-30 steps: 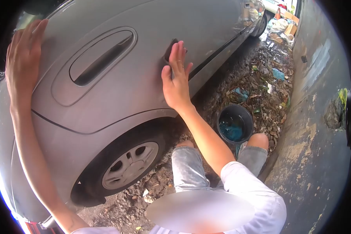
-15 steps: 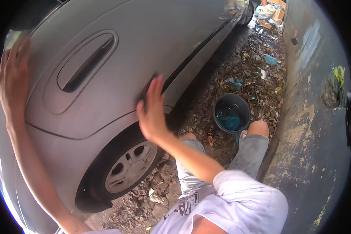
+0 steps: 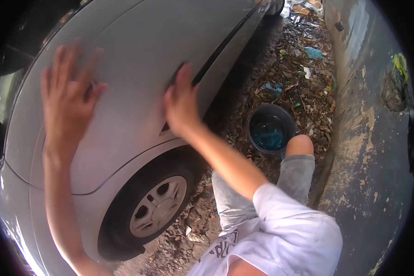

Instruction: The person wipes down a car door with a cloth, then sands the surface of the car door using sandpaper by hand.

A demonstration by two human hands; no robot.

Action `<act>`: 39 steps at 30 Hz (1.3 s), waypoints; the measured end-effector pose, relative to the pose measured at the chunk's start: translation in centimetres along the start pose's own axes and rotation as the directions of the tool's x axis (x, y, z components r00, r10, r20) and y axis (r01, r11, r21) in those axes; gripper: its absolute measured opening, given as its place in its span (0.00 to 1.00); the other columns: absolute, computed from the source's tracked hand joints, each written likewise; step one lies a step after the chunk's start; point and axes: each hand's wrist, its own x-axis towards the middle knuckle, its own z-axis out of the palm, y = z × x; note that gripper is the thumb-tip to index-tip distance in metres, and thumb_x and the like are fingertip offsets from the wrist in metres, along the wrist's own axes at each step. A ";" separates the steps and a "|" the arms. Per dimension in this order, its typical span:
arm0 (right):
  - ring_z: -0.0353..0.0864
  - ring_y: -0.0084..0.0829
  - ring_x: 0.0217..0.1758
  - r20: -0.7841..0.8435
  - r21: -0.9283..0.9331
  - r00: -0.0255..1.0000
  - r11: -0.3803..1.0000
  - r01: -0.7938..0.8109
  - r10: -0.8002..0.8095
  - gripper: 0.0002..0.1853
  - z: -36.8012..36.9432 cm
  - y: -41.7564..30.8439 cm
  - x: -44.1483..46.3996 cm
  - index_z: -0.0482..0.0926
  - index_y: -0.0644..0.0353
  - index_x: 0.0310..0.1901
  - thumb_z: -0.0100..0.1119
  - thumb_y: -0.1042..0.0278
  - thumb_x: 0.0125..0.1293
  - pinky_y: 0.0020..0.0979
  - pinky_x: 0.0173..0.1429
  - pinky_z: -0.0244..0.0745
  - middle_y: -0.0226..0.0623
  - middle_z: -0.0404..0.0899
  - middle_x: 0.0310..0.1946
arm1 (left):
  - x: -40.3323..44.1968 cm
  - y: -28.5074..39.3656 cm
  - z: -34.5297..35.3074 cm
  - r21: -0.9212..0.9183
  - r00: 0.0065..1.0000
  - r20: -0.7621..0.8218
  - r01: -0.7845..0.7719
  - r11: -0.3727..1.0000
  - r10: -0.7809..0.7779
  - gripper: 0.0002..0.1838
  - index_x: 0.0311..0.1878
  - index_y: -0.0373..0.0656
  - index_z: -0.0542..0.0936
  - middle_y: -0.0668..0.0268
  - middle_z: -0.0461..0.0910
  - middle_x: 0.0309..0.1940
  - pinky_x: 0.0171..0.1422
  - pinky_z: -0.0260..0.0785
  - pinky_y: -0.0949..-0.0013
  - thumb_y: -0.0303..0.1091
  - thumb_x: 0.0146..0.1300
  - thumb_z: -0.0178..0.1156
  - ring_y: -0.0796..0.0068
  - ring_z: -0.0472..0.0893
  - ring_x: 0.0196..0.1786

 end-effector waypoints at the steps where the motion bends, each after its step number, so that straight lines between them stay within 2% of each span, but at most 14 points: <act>1: 0.30 0.45 0.86 -0.063 0.034 0.994 0.996 -0.082 0.084 0.38 -1.2 3.5 5.3 0.36 0.65 0.80 0.30 0.48 0.81 0.60 0.83 0.30 0.49 0.30 0.83 | 1.2 1.6 0.6 0.006 1.000 -0.005 -0.005 1.000 0.005 0.29 0.72 0.65 0.73 0.67 0.59 0.79 0.83 0.44 0.41 0.48 0.68 0.62 0.56 0.52 0.83; 4: 0.31 0.45 0.87 -0.080 0.111 0.952 0.952 -0.285 0.295 0.38 -5.0 5.3 11.4 0.39 0.69 0.80 0.29 0.48 0.82 0.60 0.83 0.32 0.53 0.32 0.83 | 5.4 6.0 2.7 -0.089 0.984 0.054 -0.162 0.983 0.167 0.29 0.72 0.66 0.73 0.68 0.57 0.81 0.83 0.43 0.41 0.51 0.68 0.62 0.59 0.50 0.84; 6: 0.32 0.51 0.86 -0.108 -0.180 0.993 0.981 -0.071 0.052 0.41 -2.5 4.1 7.2 0.40 0.72 0.79 0.38 0.49 0.79 0.62 0.82 0.32 0.59 0.32 0.82 | 9.6 8.0 4.9 -0.110 0.963 0.093 -0.241 0.964 0.252 0.30 0.74 0.70 0.70 0.72 0.51 0.83 0.84 0.40 0.41 0.52 0.69 0.60 0.63 0.48 0.84; 8: 0.32 0.58 0.85 0.014 0.053 0.999 0.998 0.047 -0.048 0.44 0.2 0.9 -1.2 0.40 0.74 0.78 0.46 0.50 0.76 0.66 0.80 0.30 0.63 0.31 0.81 | 13.9 9.4 7.3 -0.130 0.941 0.095 -0.312 0.941 0.325 0.30 0.74 0.70 0.70 0.71 0.52 0.83 0.84 0.40 0.41 0.53 0.69 0.60 0.64 0.49 0.84; 10: 0.31 0.61 0.85 0.180 -0.003 0.975 0.991 0.130 -0.128 0.45 -0.5 -0.3 -2.8 0.40 0.73 0.79 0.48 0.50 0.74 0.68 0.79 0.28 0.64 0.30 0.81 | 18.9 9.0 8.7 -0.150 0.916 0.088 -0.375 0.915 0.390 0.30 0.74 0.70 0.70 0.71 0.52 0.82 0.84 0.41 0.42 0.54 0.69 0.59 0.65 0.50 0.84; 13: 0.29 0.53 0.86 -0.052 0.032 0.995 0.996 -0.080 0.082 0.39 -5.0 2.8 13.7 0.36 0.66 0.80 0.38 0.53 0.80 0.63 0.82 0.29 0.55 0.29 0.83 | 24.9 4.7 9.0 -0.142 0.922 0.101 -0.359 0.922 0.374 0.32 0.75 0.70 0.68 0.69 0.54 0.82 0.85 0.40 0.44 0.57 0.69 0.58 0.64 0.51 0.84; 16: 0.31 0.48 0.86 -0.159 0.115 0.957 0.967 -0.228 0.244 0.40 -10.0 7.5 28.3 0.41 0.67 0.80 0.28 0.41 0.81 0.60 0.83 0.30 0.52 0.32 0.83 | 28.3 -0.5 9.0 -0.182 0.962 0.101 -0.231 0.956 0.252 0.33 0.77 0.69 0.67 0.68 0.54 0.82 0.85 0.38 0.46 0.57 0.69 0.58 0.63 0.51 0.84; 19: 0.29 0.46 0.87 -0.117 0.080 0.951 0.957 -0.279 0.287 0.39 -8.4 1.3 23.1 0.35 0.66 0.80 0.30 0.46 0.81 0.59 0.84 0.29 0.51 0.29 0.83 | 29.2 -1.8 9.4 -0.338 0.939 0.138 -0.255 0.906 0.316 0.34 0.77 0.66 0.66 0.61 0.54 0.82 0.85 0.34 0.46 0.54 0.68 0.58 0.59 0.50 0.84; 22: 0.23 0.65 0.83 0.101 0.083 0.988 0.989 -0.122 0.113 0.45 -1.8 -9.9 5.5 0.27 0.66 0.79 0.42 0.52 0.77 0.68 0.80 0.25 0.64 0.25 0.81 | 29.4 -1.6 9.3 -0.502 0.944 0.113 -0.214 0.838 0.309 0.36 0.77 0.65 0.66 0.57 0.53 0.81 0.85 0.35 0.45 0.52 0.66 0.61 0.54 0.50 0.84; 24: 0.23 0.66 0.83 0.166 0.071 0.973 0.982 -0.173 0.159 0.46 -1.0 -12.7 1.7 0.27 0.67 0.79 0.44 0.54 0.76 0.68 0.81 0.25 0.65 0.25 0.80 | 29.7 -1.4 9.1 -0.532 0.938 0.128 -0.210 0.820 0.323 0.37 0.77 0.65 0.66 0.53 0.53 0.81 0.84 0.38 0.44 0.50 0.64 0.64 0.50 0.50 0.83; 29: 0.32 0.51 0.86 -0.080 -0.076 0.943 0.941 -0.328 0.322 0.37 -6.9 -4.8 22.4 0.34 0.63 0.81 0.34 0.53 0.81 0.63 0.82 0.32 0.52 0.30 0.83 | 29.6 -1.1 9.5 -0.637 0.952 0.105 -0.158 0.755 0.288 0.40 0.77 0.63 0.66 0.48 0.53 0.80 0.83 0.44 0.44 0.50 0.61 0.67 0.44 0.51 0.82; 32: 0.33 0.51 0.86 -0.107 -0.006 0.899 0.904 -0.428 0.425 0.38 -6.2 -8.3 22.2 0.35 0.63 0.81 0.30 0.48 0.81 0.65 0.82 0.33 0.55 0.32 0.83 | 28.9 -1.1 9.9 -0.645 0.961 0.082 -0.151 0.749 0.265 0.40 0.77 0.62 0.66 0.46 0.55 0.79 0.83 0.45 0.45 0.51 0.62 0.67 0.43 0.52 0.81; 36: 0.33 0.51 0.86 0.051 -0.026 0.933 0.934 -0.356 0.357 0.40 0.6 -24.5 6.0 0.33 0.65 0.80 0.31 0.45 0.80 0.62 0.83 0.30 0.57 0.29 0.82 | 29.0 -1.0 9.6 -0.644 0.962 0.035 -0.186 0.742 0.272 0.40 0.77 0.61 0.65 0.43 0.55 0.78 0.83 0.45 0.45 0.52 0.63 0.67 0.41 0.53 0.81; 39: 0.32 0.49 0.86 -0.019 0.151 0.877 0.869 -0.471 0.479 0.38 -1.3 -19.8 13.2 0.34 0.66 0.80 0.28 0.49 0.81 0.60 0.84 0.28 0.55 0.29 0.82 | 29.4 -0.9 9.7 -0.654 0.962 0.042 -0.179 0.735 0.271 0.40 0.78 0.59 0.64 0.42 0.55 0.78 0.83 0.45 0.45 0.51 0.63 0.66 0.40 0.52 0.81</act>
